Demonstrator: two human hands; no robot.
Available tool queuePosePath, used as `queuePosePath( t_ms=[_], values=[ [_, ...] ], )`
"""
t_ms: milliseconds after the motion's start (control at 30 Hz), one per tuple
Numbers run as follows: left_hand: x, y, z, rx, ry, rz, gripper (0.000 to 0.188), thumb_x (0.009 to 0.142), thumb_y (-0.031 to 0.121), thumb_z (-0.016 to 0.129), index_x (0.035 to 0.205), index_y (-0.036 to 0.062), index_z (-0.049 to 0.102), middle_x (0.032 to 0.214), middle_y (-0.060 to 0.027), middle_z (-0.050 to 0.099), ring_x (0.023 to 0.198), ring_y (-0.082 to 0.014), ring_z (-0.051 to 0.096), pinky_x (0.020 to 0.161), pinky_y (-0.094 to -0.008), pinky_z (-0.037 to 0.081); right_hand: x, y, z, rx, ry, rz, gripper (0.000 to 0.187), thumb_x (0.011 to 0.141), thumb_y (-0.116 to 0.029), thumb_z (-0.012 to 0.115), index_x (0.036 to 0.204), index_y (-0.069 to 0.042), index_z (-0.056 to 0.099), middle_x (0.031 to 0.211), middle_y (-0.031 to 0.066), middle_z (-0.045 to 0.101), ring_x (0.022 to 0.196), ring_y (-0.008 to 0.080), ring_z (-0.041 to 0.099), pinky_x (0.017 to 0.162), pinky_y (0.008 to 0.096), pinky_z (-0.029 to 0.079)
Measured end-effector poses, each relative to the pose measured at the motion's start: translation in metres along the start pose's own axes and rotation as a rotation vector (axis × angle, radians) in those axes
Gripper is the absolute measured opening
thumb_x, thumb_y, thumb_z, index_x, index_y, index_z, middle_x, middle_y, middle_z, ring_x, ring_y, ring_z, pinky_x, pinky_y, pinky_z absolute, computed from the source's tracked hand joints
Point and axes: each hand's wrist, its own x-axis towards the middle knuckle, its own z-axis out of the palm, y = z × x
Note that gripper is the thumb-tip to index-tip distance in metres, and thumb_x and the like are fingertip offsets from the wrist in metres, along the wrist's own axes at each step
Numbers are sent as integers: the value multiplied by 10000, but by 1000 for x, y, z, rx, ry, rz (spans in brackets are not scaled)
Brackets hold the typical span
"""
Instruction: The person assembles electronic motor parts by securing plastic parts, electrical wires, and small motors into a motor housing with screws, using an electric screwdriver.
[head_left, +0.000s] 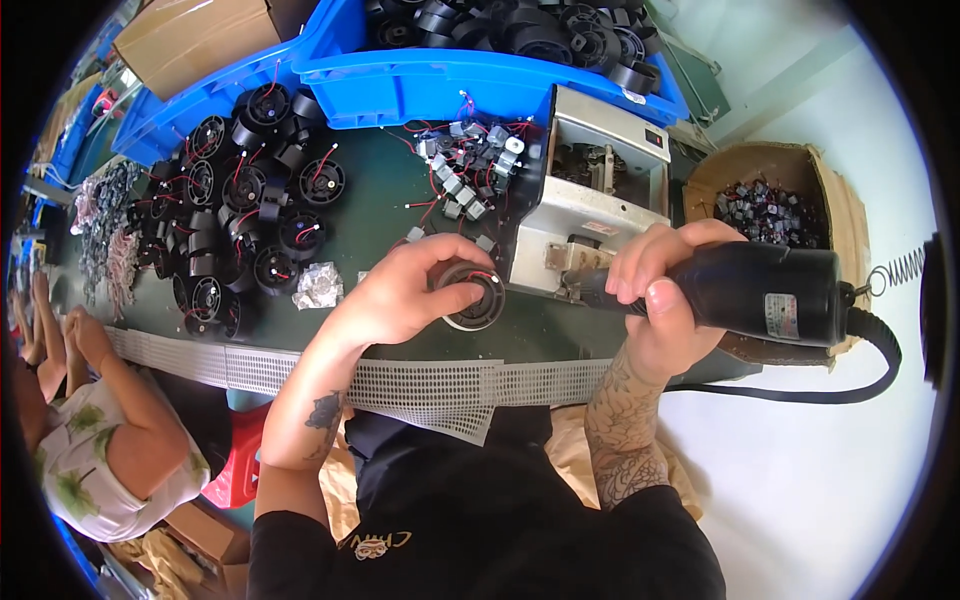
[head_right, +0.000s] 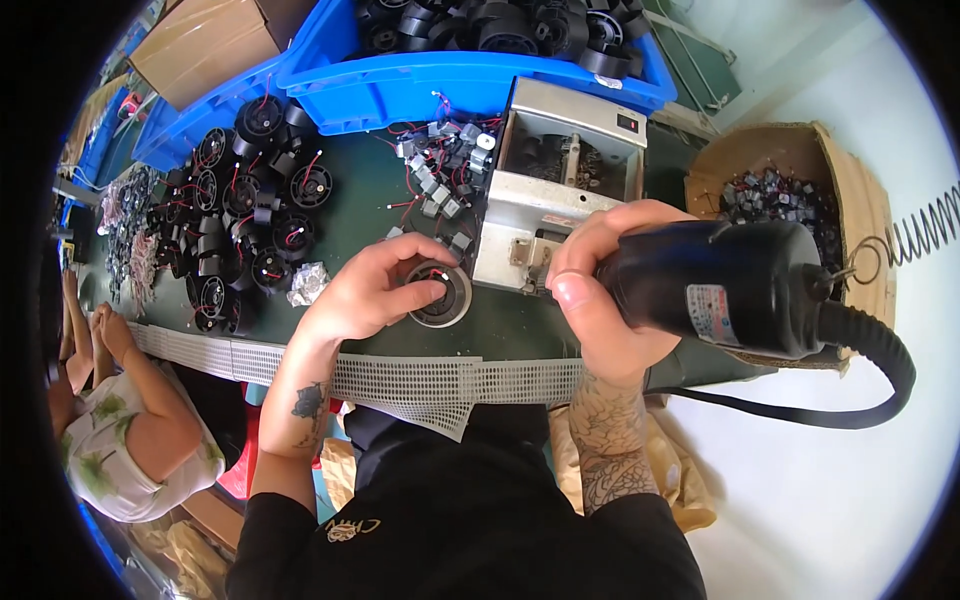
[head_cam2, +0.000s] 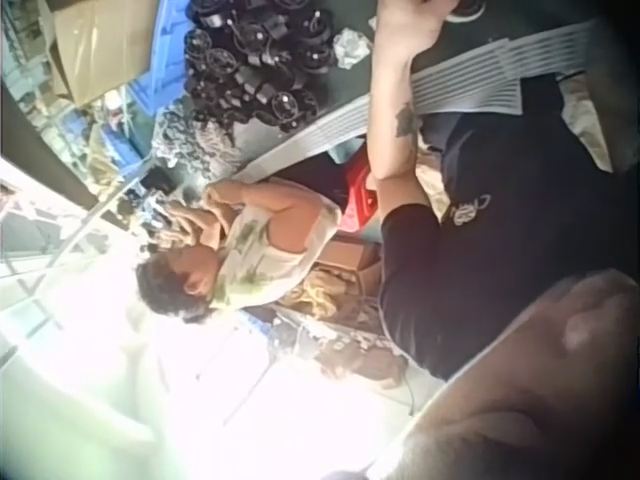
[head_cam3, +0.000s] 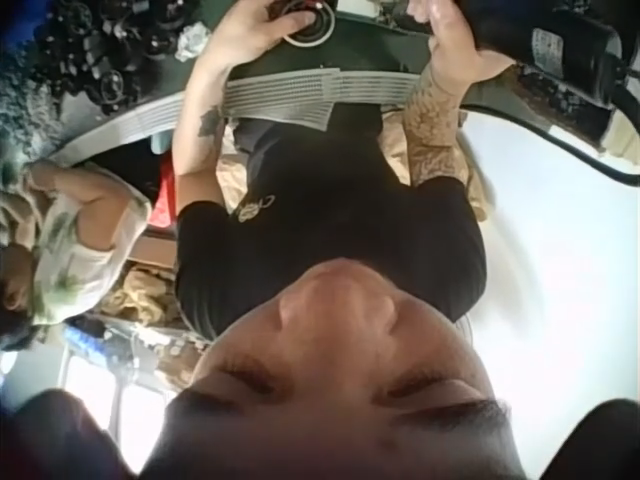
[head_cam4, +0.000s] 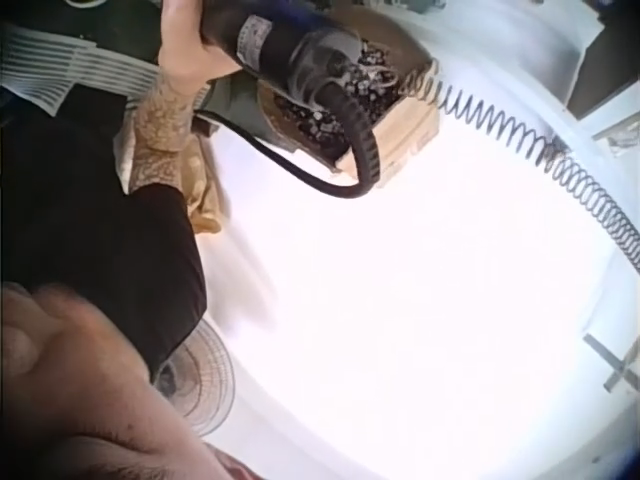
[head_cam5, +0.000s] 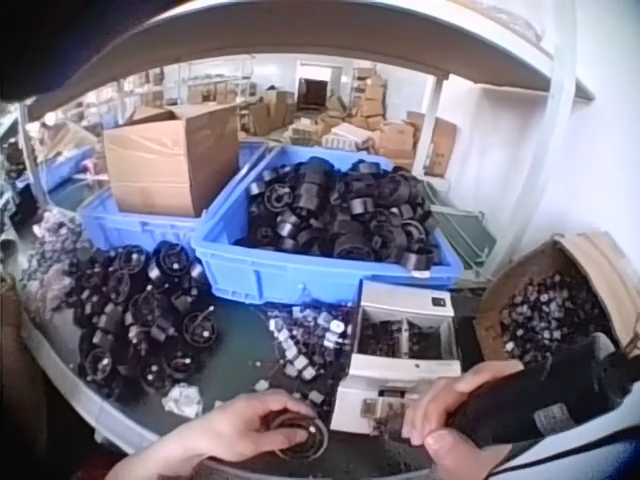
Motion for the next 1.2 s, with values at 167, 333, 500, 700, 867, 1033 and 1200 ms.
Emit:
queuePosePath(
  t_ms=[167, 333, 500, 700, 867, 1033, 1200],
  values=[
    [-1, 4, 2, -23, 36, -32, 243, 860, 69, 663, 1087, -3, 616, 946, -53, 657, 869, -95, 596, 779, -259, 490, -2, -9, -7, 219, -278, 142, 515, 818, -123, 688, 1207, 16, 381, 672, 72, 507, 572, 169, 499, 482, 295, 441],
    [0, -3, 1, -41, 20, 37, 261, 861, 37, 656, 1114, -3, 605, 965, -36, 633, 879, -76, 569, 766, -236, 471, 6, -14, 18, 323, -412, 57, 550, 851, -179, 693, 1262, -20, 363, 720, 59, 533, 599, 169, 522, 501, 299, 466],
    [-2, 3, 2, -40, 44, 65, 252, 848, 51, 673, 1084, -12, 609, 951, -41, 629, 895, -84, 569, 799, -246, 470, 15, -8, 42, 263, -455, 58, 554, 873, -194, 655, 1301, -27, 345, 726, 59, 531, 602, 163, 496, 514, 305, 461],
    [-2, 7, 0, -4, 26, 55, 245, 845, 42, 670, 1075, -15, 609, 991, -51, 624, 911, -97, 575, 812, -254, 469, 14, 9, 42, 228, -467, -6, 524, 870, -150, 608, 1288, 11, 336, 718, 76, 517, 601, 169, 494, 514, 309, 463],
    [-3, 6, -1, 1, 22, 41, 240, 846, 43, 665, 1071, -17, 607, 996, -61, 624, 899, -110, 577, 798, -262, 469, 10, 12, 49, 248, -362, 41, 497, 864, -133, 592, 1268, 18, 344, 718, 80, 515, 601, 172, 494, 512, 309, 462],
    [0, -9, 1, 19, 66, 157, 265, 833, 49, 690, 1088, 19, 623, 891, -41, 649, 782, -88, 572, 676, -245, 460, 13, 14, 44, 267, -448, 6, 490, 864, -137, 602, 1257, 15, 353, 718, 76, 517, 597, 171, 492, 509, 309, 460],
    [0, -6, 1, 13, 52, 147, 266, 838, 39, 684, 1093, 10, 616, 922, -51, 651, 835, -97, 591, 723, -251, 476, 15, 14, 43, 277, -456, 2, 494, 860, -133, 609, 1257, 4, 349, 709, 76, 517, 592, 172, 493, 501, 309, 457]
  ],
)
